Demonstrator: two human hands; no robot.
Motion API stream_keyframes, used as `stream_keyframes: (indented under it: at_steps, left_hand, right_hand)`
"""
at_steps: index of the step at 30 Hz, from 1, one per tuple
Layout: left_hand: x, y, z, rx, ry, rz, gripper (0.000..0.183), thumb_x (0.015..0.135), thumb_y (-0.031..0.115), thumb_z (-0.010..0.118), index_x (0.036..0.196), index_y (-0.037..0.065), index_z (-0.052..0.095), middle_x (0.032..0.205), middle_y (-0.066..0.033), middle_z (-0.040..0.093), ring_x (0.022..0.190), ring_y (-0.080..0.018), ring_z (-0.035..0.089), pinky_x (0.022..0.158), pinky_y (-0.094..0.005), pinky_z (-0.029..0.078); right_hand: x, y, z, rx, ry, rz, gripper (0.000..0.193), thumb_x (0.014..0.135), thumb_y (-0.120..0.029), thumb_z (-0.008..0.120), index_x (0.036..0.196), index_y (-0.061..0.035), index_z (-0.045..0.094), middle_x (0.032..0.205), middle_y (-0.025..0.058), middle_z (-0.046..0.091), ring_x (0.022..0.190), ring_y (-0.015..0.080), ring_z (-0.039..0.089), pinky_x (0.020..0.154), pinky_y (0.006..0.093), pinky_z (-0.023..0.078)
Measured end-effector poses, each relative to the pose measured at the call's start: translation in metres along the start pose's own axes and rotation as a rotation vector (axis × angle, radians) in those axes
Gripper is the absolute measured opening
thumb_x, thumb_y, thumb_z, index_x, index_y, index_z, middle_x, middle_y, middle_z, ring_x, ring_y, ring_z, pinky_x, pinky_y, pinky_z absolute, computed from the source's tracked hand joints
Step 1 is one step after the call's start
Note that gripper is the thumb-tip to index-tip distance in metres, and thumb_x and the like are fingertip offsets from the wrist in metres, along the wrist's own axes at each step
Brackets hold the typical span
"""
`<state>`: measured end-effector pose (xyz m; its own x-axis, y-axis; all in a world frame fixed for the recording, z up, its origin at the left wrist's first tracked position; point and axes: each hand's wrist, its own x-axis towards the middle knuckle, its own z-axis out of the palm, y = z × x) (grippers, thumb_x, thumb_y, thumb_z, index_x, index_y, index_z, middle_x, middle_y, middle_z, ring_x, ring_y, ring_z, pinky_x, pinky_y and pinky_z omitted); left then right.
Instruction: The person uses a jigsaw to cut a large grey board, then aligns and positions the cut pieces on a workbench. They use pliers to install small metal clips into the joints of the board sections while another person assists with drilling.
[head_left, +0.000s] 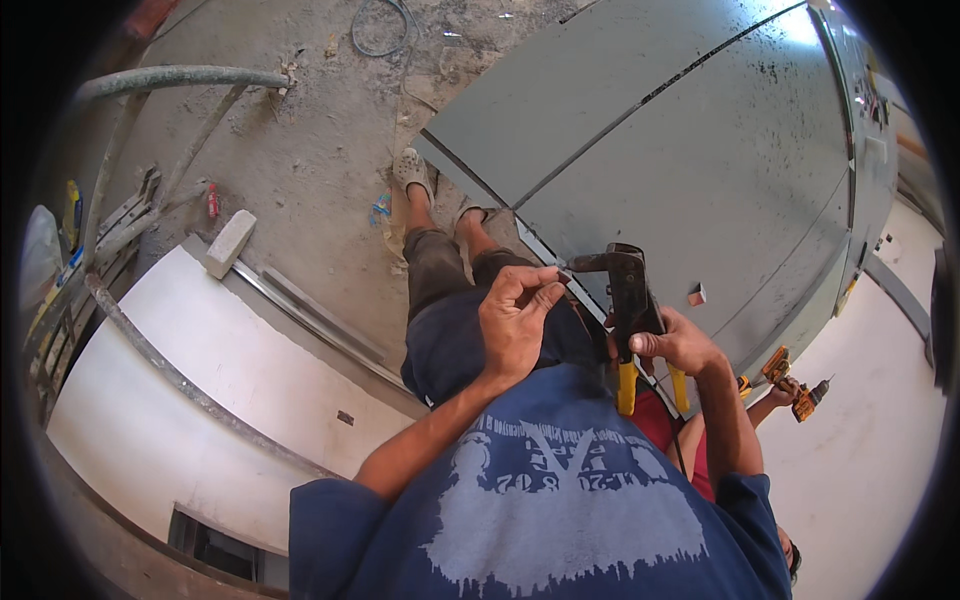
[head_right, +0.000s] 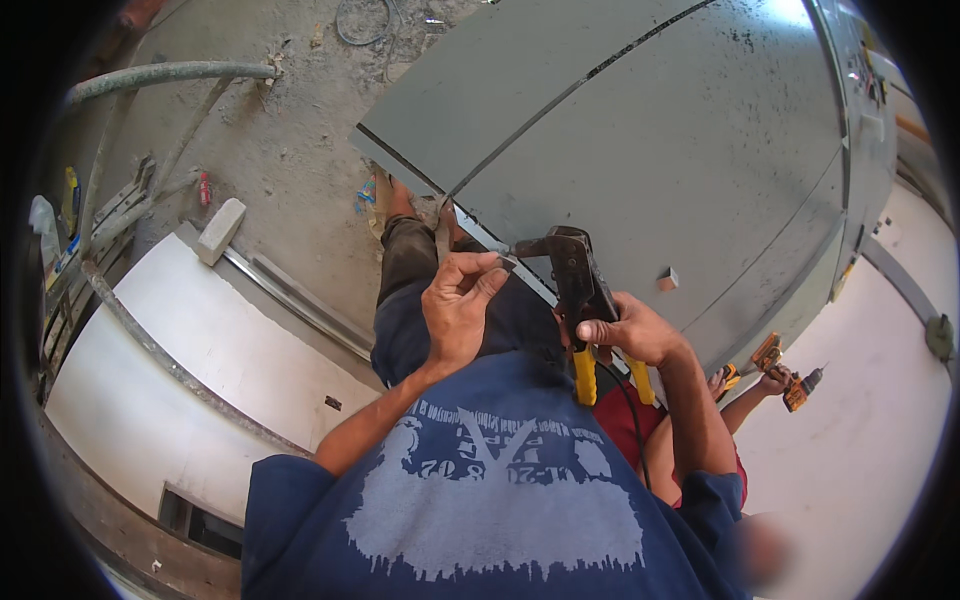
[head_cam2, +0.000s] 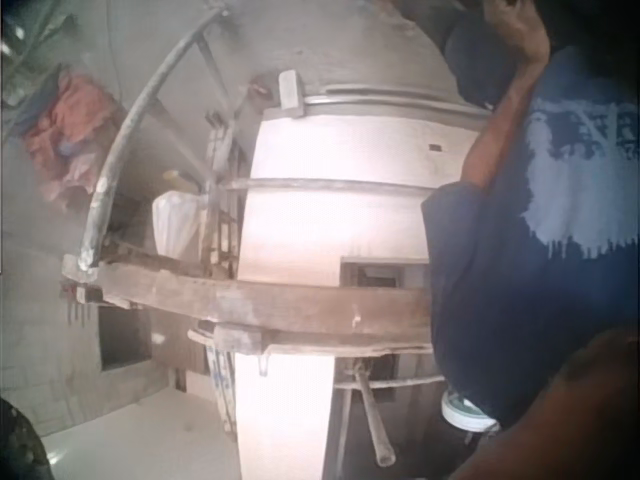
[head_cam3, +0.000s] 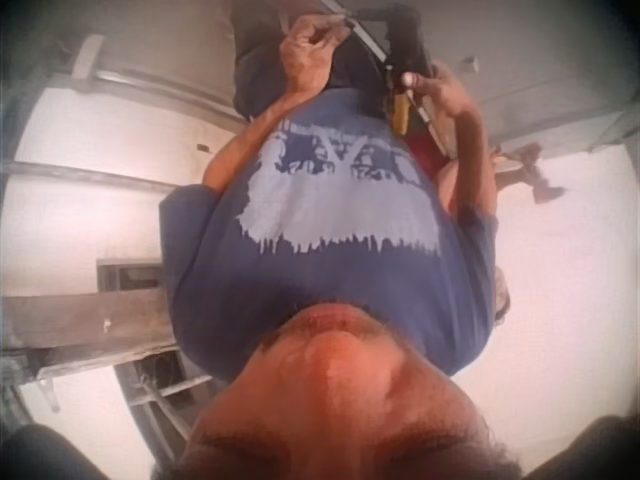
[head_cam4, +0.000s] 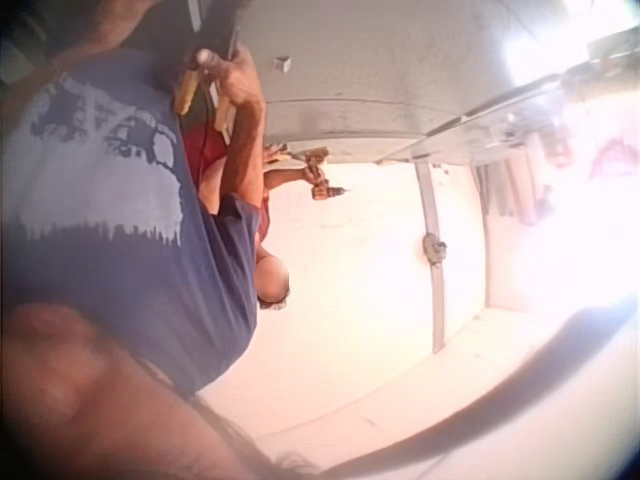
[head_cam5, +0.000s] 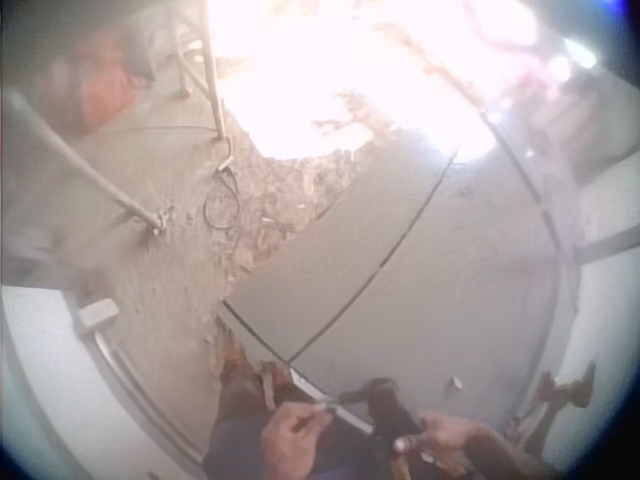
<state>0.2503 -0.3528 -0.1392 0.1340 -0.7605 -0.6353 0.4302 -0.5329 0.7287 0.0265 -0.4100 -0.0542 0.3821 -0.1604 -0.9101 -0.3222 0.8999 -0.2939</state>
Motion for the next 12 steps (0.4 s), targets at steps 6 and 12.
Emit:
stream_keyframes:
  at_steps: [6, 12]
  left_hand:
    - [0.003, -0.003, -0.008, 0.122, -0.039, 0.149, 0.018, 0.085, 0.000, 0.077, 0.102, 0.003, 0.072, 0.094, -0.0040, 0.064, 0.084, -0.0125, 0.062, 0.075, -0.0258, 0.052]
    - [0.011, 0.009, -0.011, 0.286, -0.072, 0.197, 0.024, 0.088, -0.002, 0.073, 0.110, 0.006, 0.073, 0.101, -0.0037, 0.063, 0.089, -0.0163, 0.061, 0.078, -0.0271, 0.051]
  right_hand:
    - [0.002, -0.011, 0.010, -0.008, 0.009, 0.026, 0.071, 0.078, -0.053, 0.082, 0.124, -0.0022, 0.061, 0.093, 0.0098, 0.071, 0.079, 0.0176, 0.068, 0.053, 0.0260, 0.051]
    - [0.013, -0.015, 0.004, -0.010, -0.010, 0.062, 0.060, 0.083, -0.041, 0.080, 0.128, -0.0069, 0.060, 0.099, 0.0069, 0.071, 0.095, 0.0194, 0.069, 0.060, 0.0273, 0.052]
